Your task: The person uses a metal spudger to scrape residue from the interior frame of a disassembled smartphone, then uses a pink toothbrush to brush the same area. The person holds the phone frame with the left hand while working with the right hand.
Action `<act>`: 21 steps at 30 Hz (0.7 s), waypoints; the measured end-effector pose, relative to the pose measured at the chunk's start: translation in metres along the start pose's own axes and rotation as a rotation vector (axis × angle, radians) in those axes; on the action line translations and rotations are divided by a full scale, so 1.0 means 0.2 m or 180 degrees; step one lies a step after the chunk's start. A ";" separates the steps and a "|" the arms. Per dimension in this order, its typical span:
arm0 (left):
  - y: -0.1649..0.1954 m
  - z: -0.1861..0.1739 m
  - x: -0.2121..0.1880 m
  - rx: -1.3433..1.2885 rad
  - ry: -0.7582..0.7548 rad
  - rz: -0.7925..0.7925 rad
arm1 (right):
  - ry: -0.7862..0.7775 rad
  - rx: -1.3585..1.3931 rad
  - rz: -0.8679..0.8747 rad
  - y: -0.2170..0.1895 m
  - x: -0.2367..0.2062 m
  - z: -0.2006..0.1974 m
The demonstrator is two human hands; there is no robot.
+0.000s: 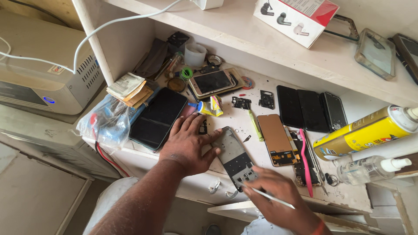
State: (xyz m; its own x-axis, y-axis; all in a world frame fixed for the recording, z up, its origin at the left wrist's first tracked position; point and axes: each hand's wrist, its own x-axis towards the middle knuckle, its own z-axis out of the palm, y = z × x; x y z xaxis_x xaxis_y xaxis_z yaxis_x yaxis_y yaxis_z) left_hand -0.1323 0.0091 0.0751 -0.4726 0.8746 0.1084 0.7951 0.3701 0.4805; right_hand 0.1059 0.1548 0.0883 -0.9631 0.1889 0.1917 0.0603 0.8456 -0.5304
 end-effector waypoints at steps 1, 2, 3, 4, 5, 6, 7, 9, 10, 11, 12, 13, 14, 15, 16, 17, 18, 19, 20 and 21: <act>0.00 0.00 0.00 -0.0004 0.0020 0.0006 | 0.0015 0.0006 0.0024 0.00 -0.03 -0.01; 0.00 0.00 0.00 -0.0027 0.0041 0.0006 | 0.0024 0.0017 0.0053 -0.01 -0.06 -0.02; -0.01 0.00 0.00 -0.0052 0.0060 0.0003 | 0.0031 0.0027 0.0084 -0.01 -0.09 -0.02; -0.01 0.00 0.00 -0.0077 0.0077 0.0004 | 0.0062 -0.0030 0.0084 -0.01 -0.10 -0.01; -0.01 0.00 0.00 -0.0064 0.0048 -0.0016 | 0.0098 -0.0093 0.0083 -0.01 -0.11 0.00; -0.01 0.00 0.00 -0.0050 0.0028 -0.0031 | 0.0138 -0.0163 0.0075 -0.02 -0.12 0.01; -0.01 0.00 0.00 -0.0033 0.0012 -0.0050 | 0.0314 -0.0089 0.0012 -0.02 -0.11 0.04; -0.01 0.00 0.00 0.0004 0.0038 -0.0012 | 0.0660 0.0070 -0.0130 -0.04 -0.08 0.11; -0.01 -0.01 0.00 0.0012 0.0038 0.0012 | 0.0849 -0.0011 -0.0185 -0.05 -0.06 0.15; 0.00 -0.01 0.00 0.0001 -0.0007 -0.0026 | 0.1040 -0.0098 -0.0240 -0.05 -0.04 0.18; 0.00 -0.01 0.01 0.0003 -0.0045 -0.0061 | 0.1241 -0.0181 -0.0303 -0.06 -0.01 0.21; 0.00 -0.01 0.00 -0.0004 -0.0094 -0.0100 | 0.1203 -0.0189 -0.0284 -0.07 0.00 0.23; 0.00 -0.02 0.00 -0.0013 -0.0097 -0.0092 | 0.1169 -0.0193 -0.0267 -0.08 0.01 0.25; 0.00 -0.02 0.00 -0.0020 -0.0090 -0.0083 | 0.1138 -0.0202 -0.0260 -0.08 0.01 0.26; 0.00 -0.02 0.00 -0.0035 -0.0087 -0.0077 | 0.1146 -0.0267 -0.0202 -0.09 0.01 0.26; -0.01 -0.02 0.00 -0.0038 -0.0066 -0.0059 | 0.1151 -0.0331 -0.0140 -0.11 -0.02 0.25; -0.01 -0.02 0.00 -0.0040 -0.0040 -0.0040 | 0.1159 -0.0398 -0.0084 -0.12 -0.04 0.25; -0.02 -0.02 0.01 -0.0035 -0.0009 -0.0027 | 0.1210 -0.0390 -0.0113 -0.13 -0.05 0.24; -0.03 -0.02 0.01 -0.0026 0.0059 0.0011 | 0.1257 -0.0374 -0.0141 -0.14 -0.07 0.24; -0.04 -0.01 0.01 -0.0020 0.0113 0.0044 | 0.1297 -0.0351 -0.0157 -0.14 -0.07 0.23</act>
State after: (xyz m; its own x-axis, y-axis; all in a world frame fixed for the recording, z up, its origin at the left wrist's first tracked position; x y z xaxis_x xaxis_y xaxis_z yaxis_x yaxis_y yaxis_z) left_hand -0.1398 0.0066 0.0733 -0.4749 0.8679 0.1459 0.7994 0.3560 0.4840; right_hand 0.1063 0.1047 0.0620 -0.7845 0.3101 0.5370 0.0659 0.9027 -0.4251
